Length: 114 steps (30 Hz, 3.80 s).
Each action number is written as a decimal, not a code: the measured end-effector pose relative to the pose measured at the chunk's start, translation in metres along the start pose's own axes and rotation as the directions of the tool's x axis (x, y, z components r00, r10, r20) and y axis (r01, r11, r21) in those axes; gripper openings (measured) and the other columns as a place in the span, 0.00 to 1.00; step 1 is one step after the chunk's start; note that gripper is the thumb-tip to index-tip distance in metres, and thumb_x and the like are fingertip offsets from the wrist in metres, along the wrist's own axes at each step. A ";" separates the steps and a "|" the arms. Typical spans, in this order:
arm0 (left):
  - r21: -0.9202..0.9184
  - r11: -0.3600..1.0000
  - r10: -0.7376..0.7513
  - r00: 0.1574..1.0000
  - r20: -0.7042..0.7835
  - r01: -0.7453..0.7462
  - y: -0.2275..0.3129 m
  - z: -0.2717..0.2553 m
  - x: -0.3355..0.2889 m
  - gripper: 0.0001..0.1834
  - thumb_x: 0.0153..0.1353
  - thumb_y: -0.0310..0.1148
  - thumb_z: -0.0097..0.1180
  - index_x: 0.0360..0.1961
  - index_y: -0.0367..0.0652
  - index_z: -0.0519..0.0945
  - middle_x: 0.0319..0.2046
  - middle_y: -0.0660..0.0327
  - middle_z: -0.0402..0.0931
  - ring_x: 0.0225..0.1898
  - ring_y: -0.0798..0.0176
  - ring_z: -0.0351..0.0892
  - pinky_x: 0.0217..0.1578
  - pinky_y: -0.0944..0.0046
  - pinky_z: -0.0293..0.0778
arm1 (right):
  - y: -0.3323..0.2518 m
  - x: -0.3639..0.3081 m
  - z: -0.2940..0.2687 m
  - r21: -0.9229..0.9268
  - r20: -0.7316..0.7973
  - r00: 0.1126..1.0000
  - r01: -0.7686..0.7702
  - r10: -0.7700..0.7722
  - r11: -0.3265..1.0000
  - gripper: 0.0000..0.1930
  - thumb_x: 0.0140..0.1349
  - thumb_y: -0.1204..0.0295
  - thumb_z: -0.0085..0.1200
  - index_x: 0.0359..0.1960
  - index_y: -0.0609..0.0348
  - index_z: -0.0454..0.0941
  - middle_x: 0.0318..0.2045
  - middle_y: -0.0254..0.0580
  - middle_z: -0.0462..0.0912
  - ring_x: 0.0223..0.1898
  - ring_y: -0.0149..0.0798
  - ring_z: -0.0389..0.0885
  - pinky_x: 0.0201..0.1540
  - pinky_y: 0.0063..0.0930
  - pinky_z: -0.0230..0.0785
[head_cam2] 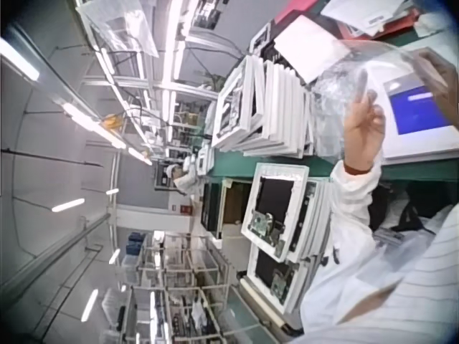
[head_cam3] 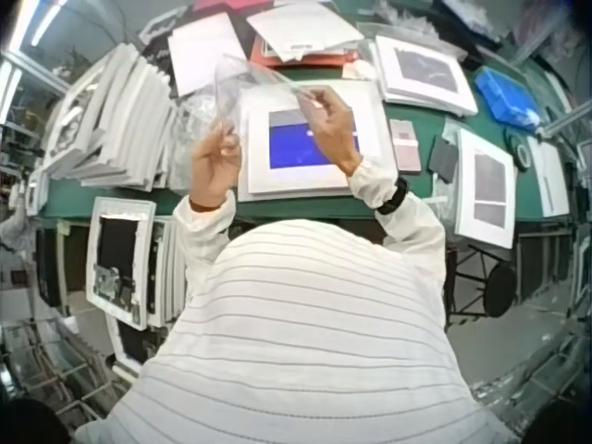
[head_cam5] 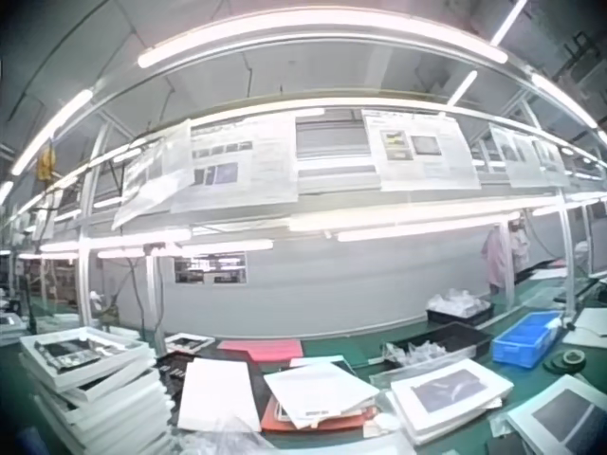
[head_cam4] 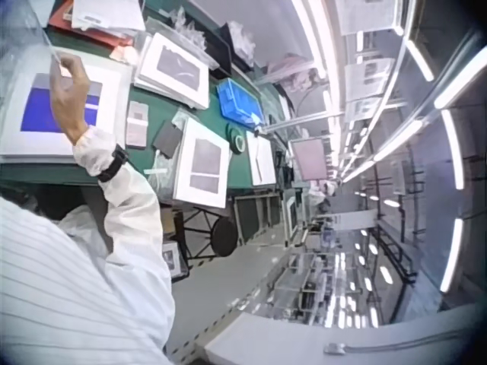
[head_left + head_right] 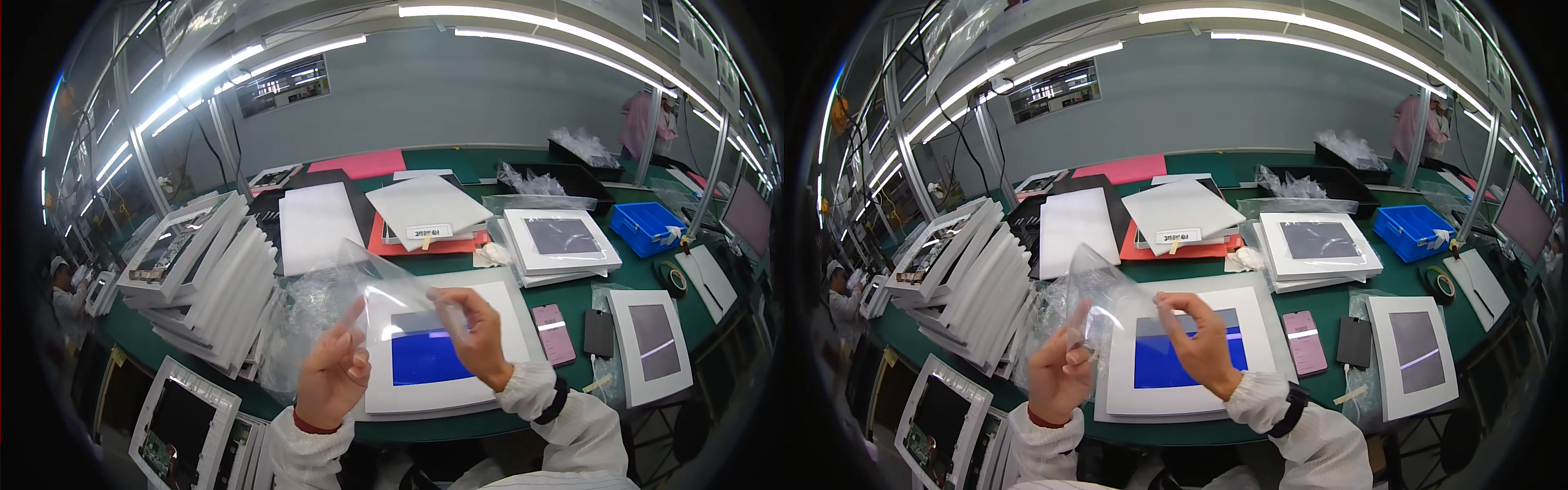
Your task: The worker is assembling an electronic device by peeling film, placing parts into a frame, and packaging finished units into protective sleeves.
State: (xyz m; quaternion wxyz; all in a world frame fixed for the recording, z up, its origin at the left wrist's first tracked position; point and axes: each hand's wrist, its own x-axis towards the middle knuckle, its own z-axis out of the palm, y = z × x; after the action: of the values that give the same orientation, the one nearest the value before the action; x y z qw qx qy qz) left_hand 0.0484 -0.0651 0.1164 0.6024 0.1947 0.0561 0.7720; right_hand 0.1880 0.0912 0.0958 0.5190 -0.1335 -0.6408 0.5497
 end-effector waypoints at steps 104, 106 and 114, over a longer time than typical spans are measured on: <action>0.693 -0.228 0.273 0.728 -0.629 0.684 0.033 -0.171 0.074 0.29 0.65 0.47 0.47 0.32 0.21 0.76 0.22 0.49 0.79 0.17 0.54 0.80 0.16 0.60 0.75 | 0.110 0.029 -0.164 -0.860 -0.124 0.771 -0.398 0.625 0.320 0.25 0.56 0.56 0.56 0.40 0.71 0.77 0.37 0.62 0.81 0.41 0.55 0.80 0.45 0.39 0.70; 0.733 -0.202 0.289 0.755 -0.589 0.650 0.039 -0.179 0.070 0.29 0.66 0.47 0.46 0.36 0.21 0.76 0.25 0.50 0.79 0.21 0.54 0.81 0.21 0.59 0.77 | 0.108 0.032 -0.160 -0.839 -0.102 0.734 -0.426 0.672 0.338 0.25 0.56 0.56 0.56 0.39 0.73 0.77 0.34 0.61 0.81 0.37 0.54 0.81 0.42 0.39 0.71; 0.785 0.198 0.068 0.790 -0.609 0.588 0.034 -0.121 0.061 0.22 0.59 0.38 0.59 0.43 0.25 0.76 0.35 0.51 0.80 0.33 0.58 0.82 0.35 0.64 0.78 | 0.112 0.035 -0.173 -0.718 -0.159 0.665 -0.585 0.730 0.377 0.24 0.59 0.58 0.55 0.41 0.74 0.77 0.31 0.53 0.82 0.35 0.44 0.83 0.36 0.35 0.74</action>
State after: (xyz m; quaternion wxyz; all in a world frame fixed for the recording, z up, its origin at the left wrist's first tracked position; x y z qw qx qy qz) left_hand -0.0387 0.0023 0.0308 0.4417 0.2889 0.7071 0.4705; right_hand 0.2682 0.2556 -0.0051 0.0975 -0.5175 -0.7379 0.4221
